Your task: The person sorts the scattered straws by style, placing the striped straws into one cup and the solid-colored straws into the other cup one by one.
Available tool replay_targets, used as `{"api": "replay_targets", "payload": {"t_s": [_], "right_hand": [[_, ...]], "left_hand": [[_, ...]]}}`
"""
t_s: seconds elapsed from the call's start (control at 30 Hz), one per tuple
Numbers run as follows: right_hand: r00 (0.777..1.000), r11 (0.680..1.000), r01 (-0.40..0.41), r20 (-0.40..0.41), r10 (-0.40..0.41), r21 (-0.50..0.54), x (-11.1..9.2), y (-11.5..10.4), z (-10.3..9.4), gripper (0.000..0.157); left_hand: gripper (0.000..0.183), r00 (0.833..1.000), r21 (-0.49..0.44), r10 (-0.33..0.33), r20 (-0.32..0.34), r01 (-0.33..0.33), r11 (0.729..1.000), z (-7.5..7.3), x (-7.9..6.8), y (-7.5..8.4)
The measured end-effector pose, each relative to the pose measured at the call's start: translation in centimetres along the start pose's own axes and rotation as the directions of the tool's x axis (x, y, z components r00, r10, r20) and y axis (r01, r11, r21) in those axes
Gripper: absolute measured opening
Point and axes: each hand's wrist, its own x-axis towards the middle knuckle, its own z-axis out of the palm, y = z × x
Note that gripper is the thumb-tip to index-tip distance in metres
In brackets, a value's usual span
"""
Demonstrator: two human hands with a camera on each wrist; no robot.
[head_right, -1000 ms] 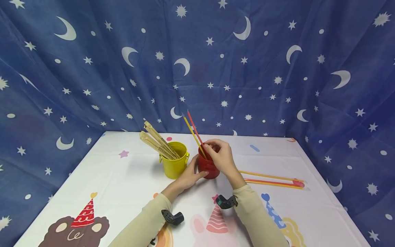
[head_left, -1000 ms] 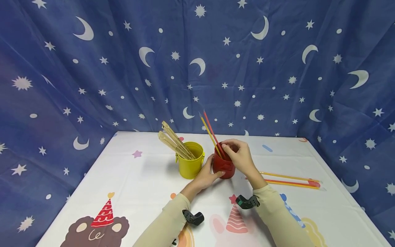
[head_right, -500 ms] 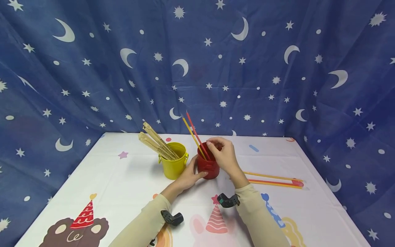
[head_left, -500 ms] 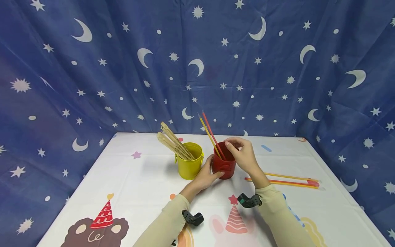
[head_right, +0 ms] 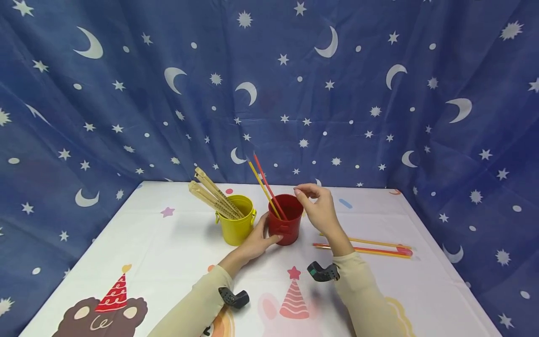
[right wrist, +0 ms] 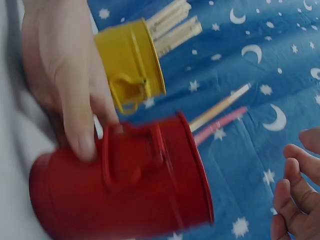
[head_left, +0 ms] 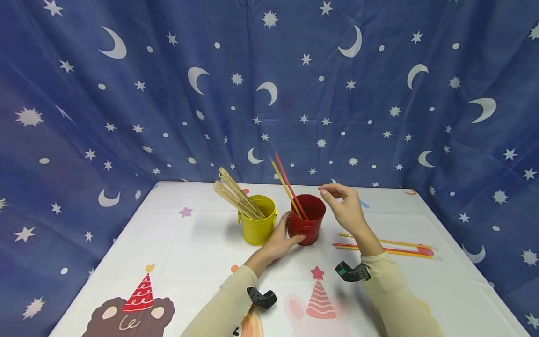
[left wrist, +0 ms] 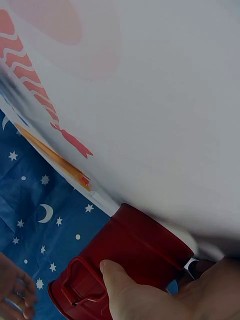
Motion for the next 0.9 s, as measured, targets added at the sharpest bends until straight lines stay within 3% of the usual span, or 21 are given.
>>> {"api": "replay_targets", "payload": {"t_s": [0.37,0.57,0.67,0.9], "right_hand": [[0.999,0.993,-0.027,0.037,0.032,-0.119,-1.8,4.1,-5.2,0.024],[0.983,0.977,-0.095,0.139,0.123,-0.191,-2.0,5.7,-7.6,0.031],[0.947,0.963,-0.151,0.248,0.205,-0.223,-2.3,6.7,-8.7,0.032],[0.83,0.927,-0.221,0.44,0.341,-0.303,-2.9,10.0,-10.0,0.031]], "left_hand": [[0.084,1.0,-0.008,-0.005,0.0,0.005,1.0,0.0,0.0,0.1],[0.084,1.0,-0.002,-0.01,-0.003,0.01,1.0,-0.1,0.2,0.0],[0.084,1.0,-0.001,-0.02,0.004,0.02,1.0,-0.1,0.1,0.0],[0.083,1.0,0.0,-0.009,0.003,0.009,1.0,0.0,0.1,-0.3]]}}
